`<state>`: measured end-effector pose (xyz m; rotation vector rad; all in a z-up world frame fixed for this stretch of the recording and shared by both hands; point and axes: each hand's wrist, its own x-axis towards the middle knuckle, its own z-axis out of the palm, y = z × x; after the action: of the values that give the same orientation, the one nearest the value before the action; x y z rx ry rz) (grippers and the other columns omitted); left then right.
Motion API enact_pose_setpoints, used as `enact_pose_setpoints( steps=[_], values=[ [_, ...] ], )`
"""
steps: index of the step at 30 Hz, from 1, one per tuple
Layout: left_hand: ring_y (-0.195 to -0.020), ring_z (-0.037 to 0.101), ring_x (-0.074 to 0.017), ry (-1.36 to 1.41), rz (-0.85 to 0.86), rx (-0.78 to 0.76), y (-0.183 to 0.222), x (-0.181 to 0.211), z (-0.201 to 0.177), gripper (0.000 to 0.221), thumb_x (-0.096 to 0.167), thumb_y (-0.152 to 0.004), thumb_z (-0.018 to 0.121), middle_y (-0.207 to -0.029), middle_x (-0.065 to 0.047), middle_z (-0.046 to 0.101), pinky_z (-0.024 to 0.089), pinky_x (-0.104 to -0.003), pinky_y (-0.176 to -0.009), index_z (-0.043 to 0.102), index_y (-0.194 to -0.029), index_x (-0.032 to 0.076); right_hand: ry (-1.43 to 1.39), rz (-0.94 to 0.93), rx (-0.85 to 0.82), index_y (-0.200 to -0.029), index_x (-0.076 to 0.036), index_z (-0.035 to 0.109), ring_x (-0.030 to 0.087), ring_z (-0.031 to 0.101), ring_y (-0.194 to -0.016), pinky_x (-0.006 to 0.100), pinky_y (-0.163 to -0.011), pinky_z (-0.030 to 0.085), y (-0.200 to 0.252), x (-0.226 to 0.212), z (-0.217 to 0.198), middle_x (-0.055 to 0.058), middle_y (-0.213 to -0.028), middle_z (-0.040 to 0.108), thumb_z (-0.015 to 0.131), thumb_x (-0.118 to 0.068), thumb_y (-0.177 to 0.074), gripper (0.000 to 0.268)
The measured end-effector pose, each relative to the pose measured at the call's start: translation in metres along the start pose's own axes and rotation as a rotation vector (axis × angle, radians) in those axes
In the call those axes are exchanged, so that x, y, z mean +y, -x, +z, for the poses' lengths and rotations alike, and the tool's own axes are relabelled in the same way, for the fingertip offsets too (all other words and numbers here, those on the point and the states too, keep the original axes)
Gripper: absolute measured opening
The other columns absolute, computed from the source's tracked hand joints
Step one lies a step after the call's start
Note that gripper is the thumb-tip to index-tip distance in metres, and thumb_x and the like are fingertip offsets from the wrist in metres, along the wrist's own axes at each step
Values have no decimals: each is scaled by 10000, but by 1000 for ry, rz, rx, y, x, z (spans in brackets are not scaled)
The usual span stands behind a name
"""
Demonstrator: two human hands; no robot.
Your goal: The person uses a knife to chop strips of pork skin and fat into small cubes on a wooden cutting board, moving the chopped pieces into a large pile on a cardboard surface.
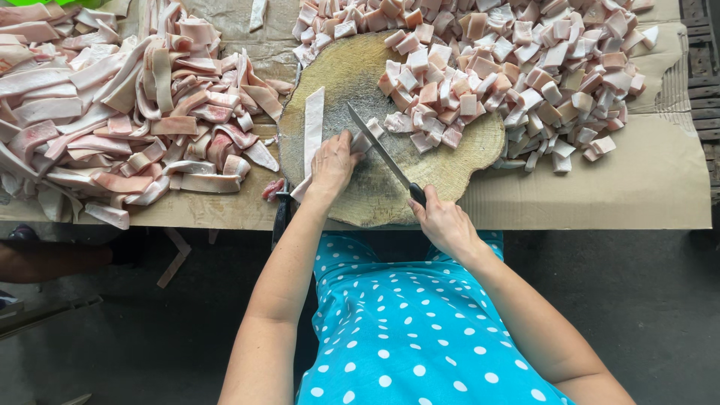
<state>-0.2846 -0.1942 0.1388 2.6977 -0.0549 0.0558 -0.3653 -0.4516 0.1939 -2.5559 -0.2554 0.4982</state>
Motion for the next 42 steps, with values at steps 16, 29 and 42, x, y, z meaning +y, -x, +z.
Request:
enact_pose_setpoints(
  steps=[16, 29, 42],
  values=[
    [-894, 713, -374, -12, 47, 51, -15, 1, -7, 249, 72, -981, 530, -1066, -125, 674, 576, -491, -779, 710, -1138, 143, 42, 37, -83, -1191, -43, 421, 526, 696, -785, 607, -714, 559, 12, -3, -7, 299, -803, 704, 496, -372, -1041, 369],
    [-1009, 702, -331, 113, 18, -48, -25, 0, -15, 280, 35, -943, 571, -1084, -105, 680, 565, -464, -892, 712, -1177, 98, -42, -61, -32, -1169, 37, 405, 554, 676, -857, 630, -767, 533, -88, -23, 28, 341, -875, 686, 495, -297, -1040, 370],
    [-988, 704, -351, 161, -158, -267, -3, -13, -44, 554, 173, -1002, 523, -1035, -188, 704, 527, -512, -934, 450, -1536, 302, -2, 87, -83, -1224, -62, 465, 505, 722, -859, 609, -796, 539, -89, -18, -5, 300, -874, 718, 479, -419, -1059, 393]
  ],
)
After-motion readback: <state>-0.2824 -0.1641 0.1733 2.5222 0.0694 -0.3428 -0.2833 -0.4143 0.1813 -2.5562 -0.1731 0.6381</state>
